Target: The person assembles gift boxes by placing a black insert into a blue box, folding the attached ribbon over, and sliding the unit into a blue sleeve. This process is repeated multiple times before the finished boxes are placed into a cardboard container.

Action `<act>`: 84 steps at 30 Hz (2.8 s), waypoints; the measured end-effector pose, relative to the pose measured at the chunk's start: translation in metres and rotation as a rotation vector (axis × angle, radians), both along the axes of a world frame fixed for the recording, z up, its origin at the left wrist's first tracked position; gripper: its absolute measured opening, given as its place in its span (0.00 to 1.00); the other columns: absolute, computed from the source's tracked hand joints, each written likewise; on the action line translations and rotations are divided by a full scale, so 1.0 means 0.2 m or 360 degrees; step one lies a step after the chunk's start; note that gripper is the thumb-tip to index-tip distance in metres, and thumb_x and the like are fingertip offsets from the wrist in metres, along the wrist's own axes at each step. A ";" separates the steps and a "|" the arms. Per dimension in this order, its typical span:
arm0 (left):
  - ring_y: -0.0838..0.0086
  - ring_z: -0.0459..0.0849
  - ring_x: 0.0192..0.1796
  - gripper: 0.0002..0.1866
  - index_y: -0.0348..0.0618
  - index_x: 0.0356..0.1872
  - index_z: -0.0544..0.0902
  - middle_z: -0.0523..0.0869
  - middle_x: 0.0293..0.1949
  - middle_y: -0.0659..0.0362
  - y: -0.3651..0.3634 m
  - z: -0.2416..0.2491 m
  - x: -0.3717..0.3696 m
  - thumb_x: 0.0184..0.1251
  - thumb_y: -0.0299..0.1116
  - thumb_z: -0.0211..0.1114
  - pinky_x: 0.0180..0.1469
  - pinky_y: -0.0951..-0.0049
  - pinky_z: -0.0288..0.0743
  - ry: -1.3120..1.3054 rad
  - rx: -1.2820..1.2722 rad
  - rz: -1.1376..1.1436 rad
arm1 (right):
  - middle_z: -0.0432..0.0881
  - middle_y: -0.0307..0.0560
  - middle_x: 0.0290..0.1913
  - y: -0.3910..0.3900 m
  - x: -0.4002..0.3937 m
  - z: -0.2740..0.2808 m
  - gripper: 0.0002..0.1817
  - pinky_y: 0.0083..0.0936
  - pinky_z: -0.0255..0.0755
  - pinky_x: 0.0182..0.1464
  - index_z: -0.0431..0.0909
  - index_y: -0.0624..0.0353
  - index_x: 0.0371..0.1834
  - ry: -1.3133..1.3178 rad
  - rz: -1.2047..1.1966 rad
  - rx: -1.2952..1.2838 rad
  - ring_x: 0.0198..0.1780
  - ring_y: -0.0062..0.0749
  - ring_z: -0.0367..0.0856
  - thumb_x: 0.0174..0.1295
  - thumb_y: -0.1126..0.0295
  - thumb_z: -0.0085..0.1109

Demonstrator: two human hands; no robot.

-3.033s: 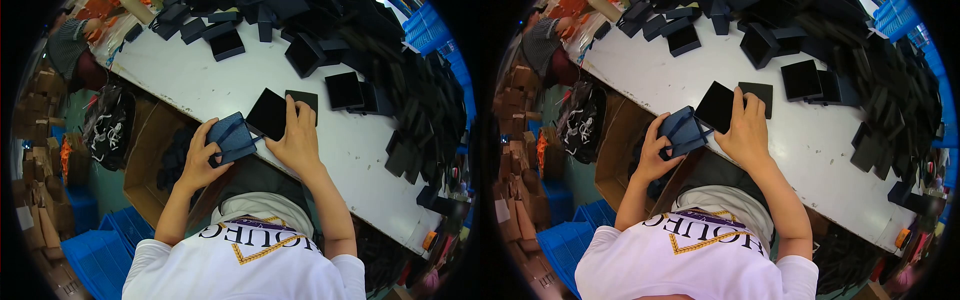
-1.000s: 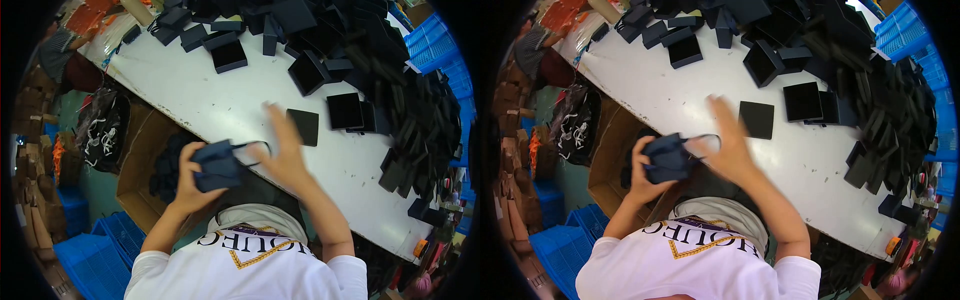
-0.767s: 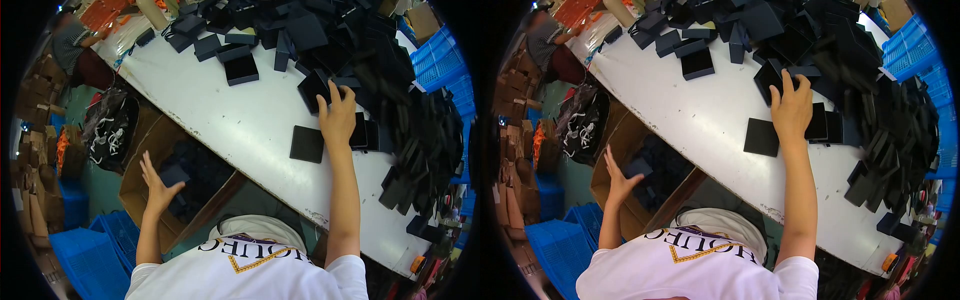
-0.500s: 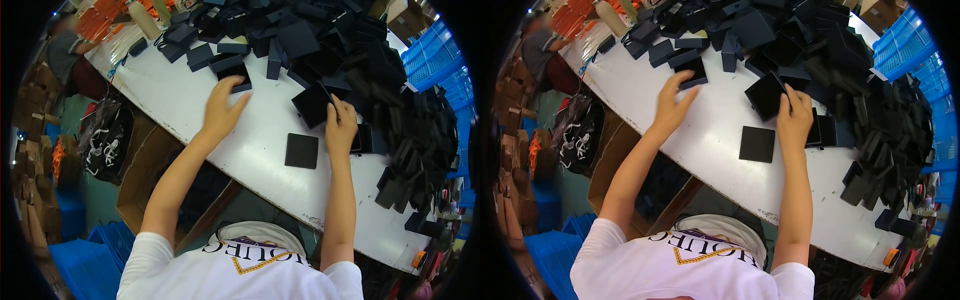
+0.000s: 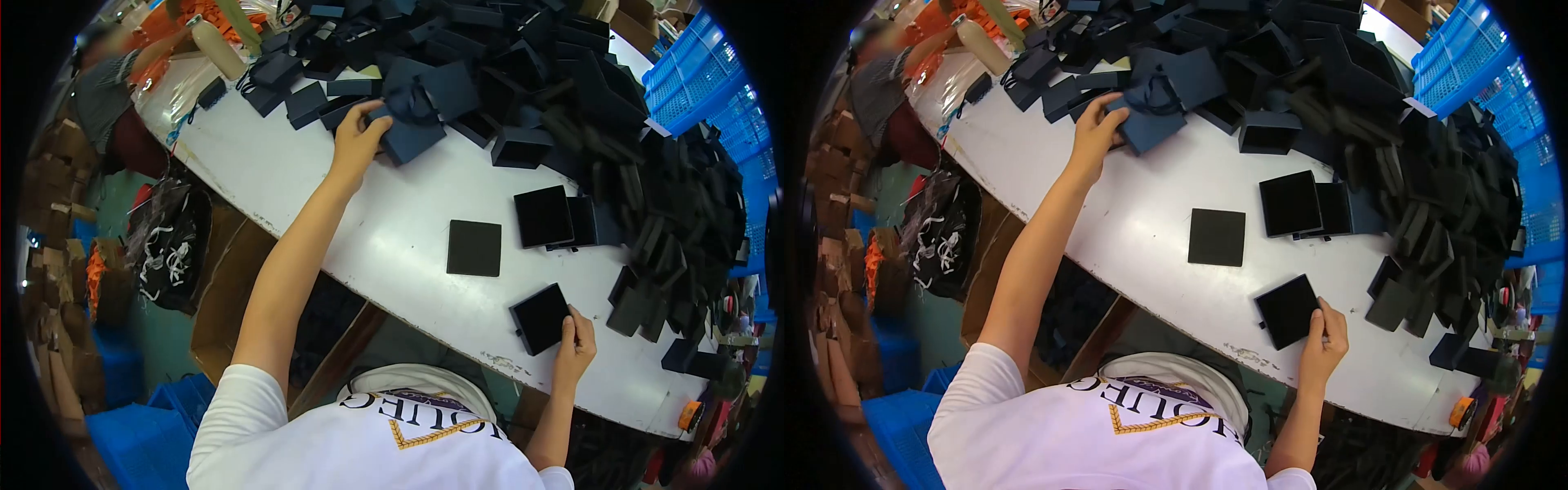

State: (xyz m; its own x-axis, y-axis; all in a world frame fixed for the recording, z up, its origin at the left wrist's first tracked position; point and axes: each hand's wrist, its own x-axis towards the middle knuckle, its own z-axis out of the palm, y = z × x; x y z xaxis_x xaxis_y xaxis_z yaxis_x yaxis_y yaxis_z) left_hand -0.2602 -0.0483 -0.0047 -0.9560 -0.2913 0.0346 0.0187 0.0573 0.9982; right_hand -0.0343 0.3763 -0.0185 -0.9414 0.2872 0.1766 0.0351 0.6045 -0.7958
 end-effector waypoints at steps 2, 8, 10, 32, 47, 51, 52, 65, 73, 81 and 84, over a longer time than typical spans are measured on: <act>0.71 0.86 0.54 0.23 0.38 0.67 0.77 0.85 0.55 0.56 0.00 0.04 0.17 0.77 0.37 0.64 0.58 0.66 0.79 -0.0130 0.0348 -0.0037 | 0.83 0.42 0.39 0.03 -0.03 -0.05 0.12 0.20 0.66 0.37 0.87 0.67 0.56 0.0006 -0.0040 -0.0110 0.35 0.22 0.74 0.74 0.74 0.61; 0.74 0.85 0.52 0.22 0.36 0.66 0.77 0.84 0.52 0.58 0.03 0.03 0.60 0.82 0.41 0.62 0.54 0.70 0.79 -0.0301 0.0523 -0.0032 | 0.86 0.49 0.45 0.02 -0.07 -0.10 0.11 0.34 0.71 0.54 0.88 0.64 0.54 0.0229 0.0015 0.0465 0.51 0.41 0.78 0.71 0.76 0.63; 0.75 0.86 0.49 0.20 0.37 0.62 0.80 0.84 0.52 0.59 0.04 -0.02 0.75 0.81 0.40 0.63 0.49 0.72 0.80 -0.0370 0.0300 0.0051 | 0.86 0.51 0.48 -0.02 -0.05 -0.08 0.12 0.37 0.72 0.58 0.87 0.64 0.54 0.0382 -0.0008 0.0603 0.54 0.45 0.79 0.69 0.77 0.63; 0.56 0.83 0.60 0.06 0.35 0.34 0.82 0.86 0.58 0.49 0.13 0.25 0.75 0.59 0.26 0.67 0.65 0.60 0.73 0.0205 -0.0831 -0.0750 | 0.72 0.54 0.76 -1.03 0.00 -0.06 0.35 0.34 0.74 0.46 0.78 0.61 0.70 0.0508 0.1562 0.0496 0.41 0.40 0.75 0.52 0.79 0.63; 0.54 0.78 0.52 0.29 0.42 0.37 0.71 0.75 0.73 0.45 0.22 0.03 1.17 0.41 0.33 0.86 0.51 0.60 0.76 0.0074 -0.1813 -0.0300 | 0.66 0.62 0.78 -0.34 -0.05 0.03 0.46 0.69 0.46 0.79 0.67 0.65 0.76 -0.0338 -0.0118 0.1046 0.82 0.66 0.55 0.59 0.52 0.73; 0.51 0.77 0.60 0.27 0.42 0.37 0.71 0.72 0.75 0.44 0.18 0.04 1.17 0.43 0.29 0.84 0.55 0.59 0.76 0.0061 -0.1631 -0.0452 | 0.60 0.63 0.82 -0.24 -0.03 0.13 0.42 0.71 0.39 0.81 0.69 0.62 0.77 -0.0317 0.0456 0.0954 0.85 0.70 0.44 0.56 0.63 0.68; 0.49 0.78 0.61 0.27 0.42 0.36 0.71 0.71 0.76 0.44 0.18 0.03 1.17 0.43 0.28 0.84 0.56 0.59 0.77 0.0057 -0.1581 -0.0465 | 0.57 0.62 0.84 -0.21 -0.03 0.16 0.41 0.71 0.38 0.81 0.71 0.60 0.76 -0.0325 0.0611 0.0947 0.86 0.71 0.42 0.55 0.66 0.67; 0.60 0.83 0.47 0.30 0.44 0.33 0.68 0.75 0.75 0.45 0.06 0.02 1.28 0.39 0.27 0.87 0.46 0.68 0.79 -0.0095 -0.1317 -0.0439 | 0.72 0.63 0.72 -0.30 0.01 0.17 0.57 0.47 0.65 0.74 0.62 0.67 0.79 0.0123 0.0757 0.0268 0.70 0.62 0.70 0.40 0.73 0.80; 0.46 0.78 0.68 0.32 0.44 0.35 0.68 0.73 0.74 0.41 0.00 -0.01 1.33 0.39 0.26 0.89 0.58 0.62 0.78 -0.0008 -0.1301 -0.0351 | 0.73 0.60 0.66 -0.91 -0.30 0.08 0.50 0.46 0.68 0.67 0.68 0.71 0.73 0.0452 0.1009 0.0485 0.65 0.58 0.70 0.42 0.69 0.79; 0.51 0.81 0.64 0.33 0.45 0.39 0.68 0.72 0.76 0.43 -0.08 -0.04 1.29 0.39 0.26 0.88 0.54 0.66 0.79 0.0092 -0.1247 -0.0368 | 0.73 0.58 0.68 -0.98 -0.34 0.07 0.50 0.45 0.66 0.71 0.68 0.68 0.74 0.0258 0.1539 0.0372 0.69 0.56 0.70 0.42 0.72 0.80; 0.44 0.77 0.68 0.35 0.43 0.43 0.69 0.71 0.74 0.42 -0.11 -0.01 1.28 0.40 0.25 0.88 0.61 0.61 0.79 -0.0035 -0.1098 -0.0475 | 0.73 0.55 0.70 -0.92 -0.38 0.10 0.50 0.44 0.65 0.72 0.67 0.63 0.75 0.0158 0.1728 0.0327 0.71 0.54 0.69 0.43 0.73 0.80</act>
State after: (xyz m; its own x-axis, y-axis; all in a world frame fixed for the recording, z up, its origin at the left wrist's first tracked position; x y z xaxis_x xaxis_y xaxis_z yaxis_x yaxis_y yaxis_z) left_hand -0.0049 -0.0708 -0.0070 -0.9936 0.0610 0.0955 0.1118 0.6657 0.7378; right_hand -0.1102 0.1920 0.0011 -0.6542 -0.7251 0.2149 -0.6516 0.3962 -0.6468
